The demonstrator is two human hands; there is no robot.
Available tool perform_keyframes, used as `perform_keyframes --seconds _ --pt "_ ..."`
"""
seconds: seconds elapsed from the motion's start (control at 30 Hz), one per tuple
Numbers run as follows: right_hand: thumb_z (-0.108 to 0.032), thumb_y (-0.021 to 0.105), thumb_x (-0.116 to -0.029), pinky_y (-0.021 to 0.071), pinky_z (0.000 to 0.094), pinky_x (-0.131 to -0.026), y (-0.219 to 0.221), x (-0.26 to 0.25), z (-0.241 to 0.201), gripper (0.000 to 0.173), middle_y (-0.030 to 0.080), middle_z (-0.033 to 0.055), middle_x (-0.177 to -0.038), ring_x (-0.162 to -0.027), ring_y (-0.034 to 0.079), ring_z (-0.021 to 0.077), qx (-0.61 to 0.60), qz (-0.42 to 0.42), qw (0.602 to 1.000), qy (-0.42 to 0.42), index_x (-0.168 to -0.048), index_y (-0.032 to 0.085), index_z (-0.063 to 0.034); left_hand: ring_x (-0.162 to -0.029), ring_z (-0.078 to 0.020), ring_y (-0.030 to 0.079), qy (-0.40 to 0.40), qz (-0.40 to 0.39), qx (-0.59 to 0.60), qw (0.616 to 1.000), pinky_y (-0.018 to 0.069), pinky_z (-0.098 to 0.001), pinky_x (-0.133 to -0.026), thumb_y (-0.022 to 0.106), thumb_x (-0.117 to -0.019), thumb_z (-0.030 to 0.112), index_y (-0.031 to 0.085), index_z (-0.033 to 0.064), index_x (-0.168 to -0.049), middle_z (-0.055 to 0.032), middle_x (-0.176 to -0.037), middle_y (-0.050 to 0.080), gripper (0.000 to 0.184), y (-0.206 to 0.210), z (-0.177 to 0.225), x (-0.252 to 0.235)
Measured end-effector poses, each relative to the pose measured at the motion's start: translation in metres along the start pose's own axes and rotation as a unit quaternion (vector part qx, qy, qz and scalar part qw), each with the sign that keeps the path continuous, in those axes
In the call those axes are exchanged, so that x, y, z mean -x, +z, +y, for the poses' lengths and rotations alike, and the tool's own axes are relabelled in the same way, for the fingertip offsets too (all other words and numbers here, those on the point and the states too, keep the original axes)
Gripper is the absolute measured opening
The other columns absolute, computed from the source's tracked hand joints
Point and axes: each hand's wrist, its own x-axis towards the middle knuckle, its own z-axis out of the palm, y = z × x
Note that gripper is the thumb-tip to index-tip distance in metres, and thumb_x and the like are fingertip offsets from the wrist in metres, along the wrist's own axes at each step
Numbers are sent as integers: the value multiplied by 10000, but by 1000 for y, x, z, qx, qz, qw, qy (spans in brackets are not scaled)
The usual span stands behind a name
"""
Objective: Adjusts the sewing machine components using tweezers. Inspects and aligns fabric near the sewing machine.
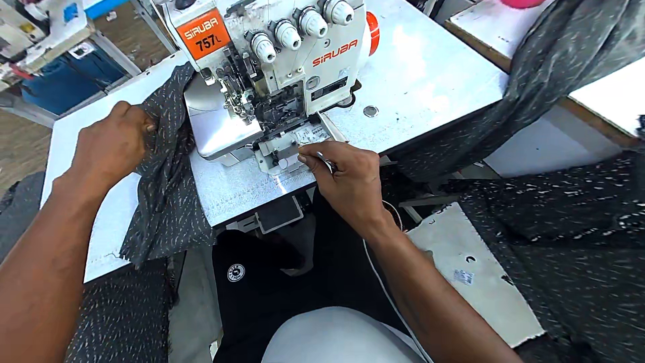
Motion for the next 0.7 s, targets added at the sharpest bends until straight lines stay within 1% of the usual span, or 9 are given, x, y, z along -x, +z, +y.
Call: perform_keyframes --seconds 0.13,0.3,0.37,0.43,0.47,0.53,0.6,0.67,0.7 --pt "-125 699 -973 590 314 -678 1 7 1 124 773 13 -937 -780 714 100 -8 0 1000 5 -1042 801 -123 -934 -561 637 -30 -12 -5 999 489 -759 -690 426 -1109 191 586 -36 -1144 -297 -1187 577 280 13 -10 3" --pt "-57 690 -954 607 299 -686 -6 15 -6 135 780 28 -973 -811 733 105 -26 -8 999 -23 -1027 796 -97 -1087 -576 600 -60 -4 43 997 466 -794 -820 514 -1072 166 650 -34 -1169 -319 -1252 583 261 11 10 3" --pt "-21 662 -948 613 297 -690 -10 20 -11 155 776 45 -993 -821 732 115 -46 -16 998 -49 -1016 791 -77 -970 -483 627 -67 64 117 989 490 -697 -827 484 -1074 189 636 -41 -1220 -304 -1185 607 312 -5 41 21" --pt "-26 657 -954 629 294 -747 -13 24 -16 158 780 58 -1025 -900 751 132 -64 -20 995 -73 -1021 794 -70 -704 -251 592 -90 114 230 962 505 -460 -628 492 -1083 307 631 25 -1215 -165 -985 651 341 -20 93 45" --pt "-34 654 -958 633 296 -775 -14 26 -16 162 785 67 -1042 -938 760 146 -71 -19 993 -88 -1028 796 -69 -658 -158 597 -95 100 303 943 526 -361 -574 500 -1081 343 636 66 -1209 -87 -954 665 334 -24 122 56" --pt "-46 650 -969 626 289 -762 -13 31 -17 158 789 74 -1061 -937 764 155 -84 -17 989 -120 -1025 795 -72 -642 -121 636 -88 33 438 894 559 -302 -547 485 -1086 326 655 93 -1242 -30 -966 707 328 -26 178 69" --pt "-64 662 -973 586 276 -678 -10 36 -16 138 790 71 -1041 -844 749 147 -97 -14 984 -149 -1008 794 -77 -830 -154 720 -90 -55 543 833 616 -314 -698 436 -1101 312 595 94 -1382 -32 -1174 731 390 -26 219 65" --pt "-68 656 -971 552 273 -629 -6 40 -13 142 794 61 -1021 -777 728 140 -99 -14 980 -170 -989 796 -87 -969 -192 729 -134 -101 671 722 617 -351 -847 387 -1119 287 505 83 -1476 -65 -1252 704 428 -26 241 51" --pt "-68 651 -972 546 273 -623 -5 42 -11 148 795 55 -1017 -767 723 139 -100 -18 979 -174 -992 796 -93 -893 -166 726 -172 -91 726 660 617 -332 -828 390 -1123 287 547 95 -1434 -55 -1127 721 398 -25 246 44"
